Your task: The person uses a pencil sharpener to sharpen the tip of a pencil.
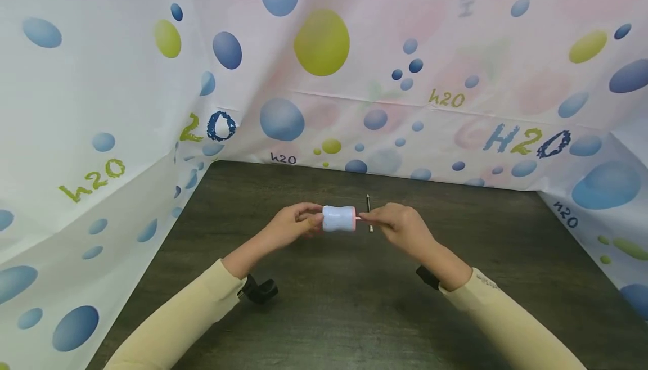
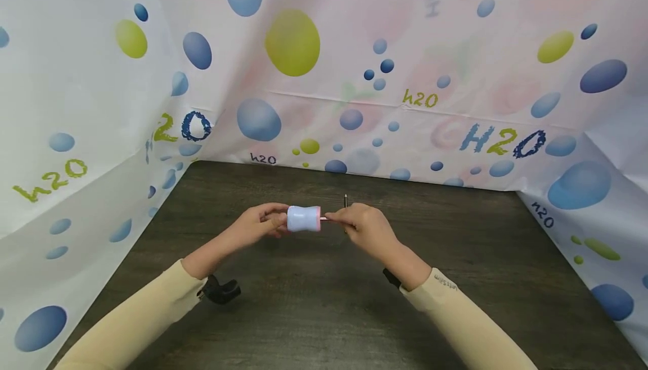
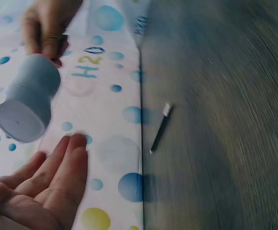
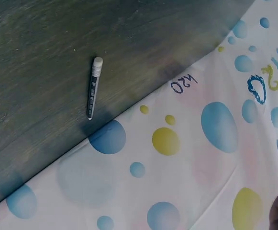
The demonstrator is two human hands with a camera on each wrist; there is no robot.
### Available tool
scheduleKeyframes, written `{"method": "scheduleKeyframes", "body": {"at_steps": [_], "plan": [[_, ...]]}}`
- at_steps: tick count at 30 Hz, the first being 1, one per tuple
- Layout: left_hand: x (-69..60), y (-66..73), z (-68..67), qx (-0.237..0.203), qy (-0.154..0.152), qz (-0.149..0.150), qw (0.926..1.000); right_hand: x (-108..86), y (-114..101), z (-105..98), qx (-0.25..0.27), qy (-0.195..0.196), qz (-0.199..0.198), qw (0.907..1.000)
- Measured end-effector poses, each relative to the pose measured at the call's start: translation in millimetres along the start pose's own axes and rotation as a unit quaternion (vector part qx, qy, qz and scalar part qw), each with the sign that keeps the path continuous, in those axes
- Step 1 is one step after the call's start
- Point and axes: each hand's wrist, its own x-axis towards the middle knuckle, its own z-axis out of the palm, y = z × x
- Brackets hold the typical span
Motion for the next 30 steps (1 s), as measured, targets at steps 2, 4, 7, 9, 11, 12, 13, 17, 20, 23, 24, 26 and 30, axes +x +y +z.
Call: {"method": "scheduleKeyframes", "body": {"at_steps": [2,4,7,9,11,12,13,17,20,23,24,26,30], "plan": [[2.2,-0.4,-0.2,-0.021,-0.008,-0.022,0.9995,-0.8,0.1,1.8,-0.004,0.008,-0.02,0.9998],[3.3,-0.4,-0.5,-0.03,-0.009,-0.034,0.9989,-1.6,-0.2,2.7,0.001,-0.001,-0.03,0.9995],[2.3,0.0,-2.2,-0.032,0.0,-0.041,0.9986,-3.2,-0.5,1.1,0.017,-0.041,-0.031,0.9985],[1.5,0.6,-3.8,-0.032,0.004,-0.043,0.9986,-3.8,-1.0,-0.8,0.018,-0.062,-0.028,0.9975],[0.9,1.5,-4.9,-0.031,0.001,-0.04,0.9987,-4.4,-1.1,-2.8,0.014,-0.074,-0.026,0.9968],[0.7,1.8,-5.3,-0.031,-0.001,-0.039,0.9987,-4.5,-1.4,-3.5,0.011,-0.075,-0.025,0.9968],[0.6,2.2,-5.6,-0.032,-0.003,-0.038,0.9988,-4.4,-1.8,-3.8,0.012,-0.074,-0.023,0.9969],[-0.6,2.8,-6.2,-0.029,0.005,-0.029,0.9991,-2.7,-4.8,-5.5,0.03,-0.076,-0.012,0.9966],[-2.1,3.2,-6.3,-0.015,0.016,-0.005,0.9998,0.0,-5.5,-6.0,0.048,-0.087,0.007,0.9951],[-4.5,4.6,-5.9,0.006,0.03,0.031,0.9991,4.5,-5.4,-7.8,0.075,-0.114,0.044,0.9896],[-5.5,5.3,-5.6,0.022,0.038,0.048,0.9979,6.2,-5.0,-8.9,0.094,-0.13,0.067,0.9847],[-7.3,6.3,-4.6,0.07,0.054,0.091,0.9919,10.1,-4.6,-11.6,0.144,-0.17,0.128,0.9664],[-8.0,2.0,0.5,0.197,0.074,0.19,0.9591,17.0,-2.8,-14.4,0.221,-0.241,0.254,0.9105]]}}
